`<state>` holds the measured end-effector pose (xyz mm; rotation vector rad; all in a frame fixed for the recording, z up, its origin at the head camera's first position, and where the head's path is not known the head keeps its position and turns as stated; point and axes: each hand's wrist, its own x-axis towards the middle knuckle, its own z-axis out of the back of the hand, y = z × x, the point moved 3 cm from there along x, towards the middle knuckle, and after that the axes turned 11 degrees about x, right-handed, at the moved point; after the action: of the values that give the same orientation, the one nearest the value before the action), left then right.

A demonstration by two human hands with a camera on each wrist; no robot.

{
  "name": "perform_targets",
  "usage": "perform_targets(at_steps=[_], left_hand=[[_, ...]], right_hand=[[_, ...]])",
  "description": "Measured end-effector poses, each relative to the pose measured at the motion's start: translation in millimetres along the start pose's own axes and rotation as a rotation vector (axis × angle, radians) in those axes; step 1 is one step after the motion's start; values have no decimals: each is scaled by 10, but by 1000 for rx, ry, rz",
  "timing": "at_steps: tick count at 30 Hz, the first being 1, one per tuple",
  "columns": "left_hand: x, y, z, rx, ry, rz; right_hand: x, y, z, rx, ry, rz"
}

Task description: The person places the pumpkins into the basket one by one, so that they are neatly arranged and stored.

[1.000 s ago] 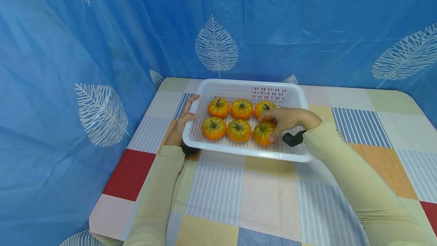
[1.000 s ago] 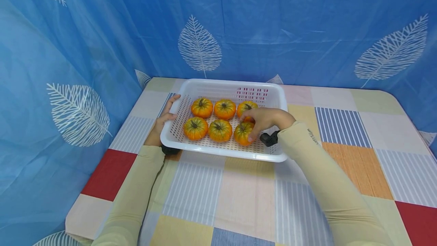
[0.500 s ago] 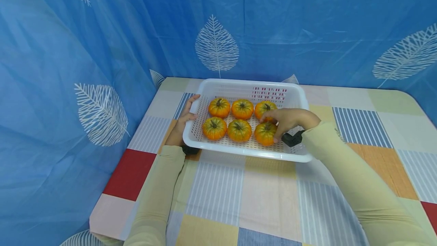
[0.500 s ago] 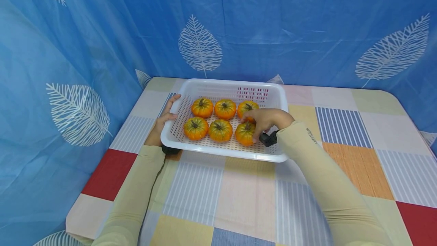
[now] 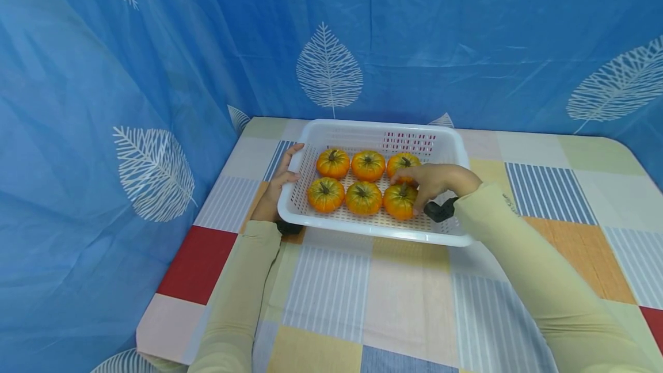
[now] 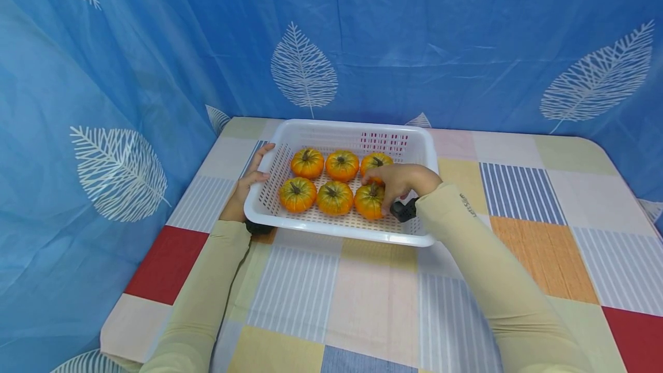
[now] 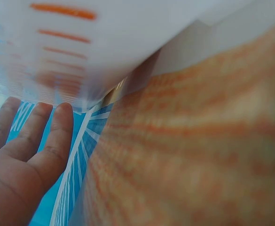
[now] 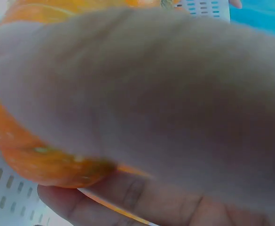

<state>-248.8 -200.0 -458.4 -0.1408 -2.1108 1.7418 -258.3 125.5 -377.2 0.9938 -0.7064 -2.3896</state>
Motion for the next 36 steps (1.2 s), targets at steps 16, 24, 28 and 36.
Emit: perform_targets(at_steps=[16,24,28,36], left_hand=[[29,10,29,4,8,-5],[-16,-25,83,61,-3,98],[-68,-70,126,144,9,177],[-132,-224,162,351,55,193]], right_hand=[[-189,3,47,63,-93,44],[-421,-39,92,146,-284,230],[-575,-101,109,174,-407,257],[-883,-327,140,276,-621,313]])
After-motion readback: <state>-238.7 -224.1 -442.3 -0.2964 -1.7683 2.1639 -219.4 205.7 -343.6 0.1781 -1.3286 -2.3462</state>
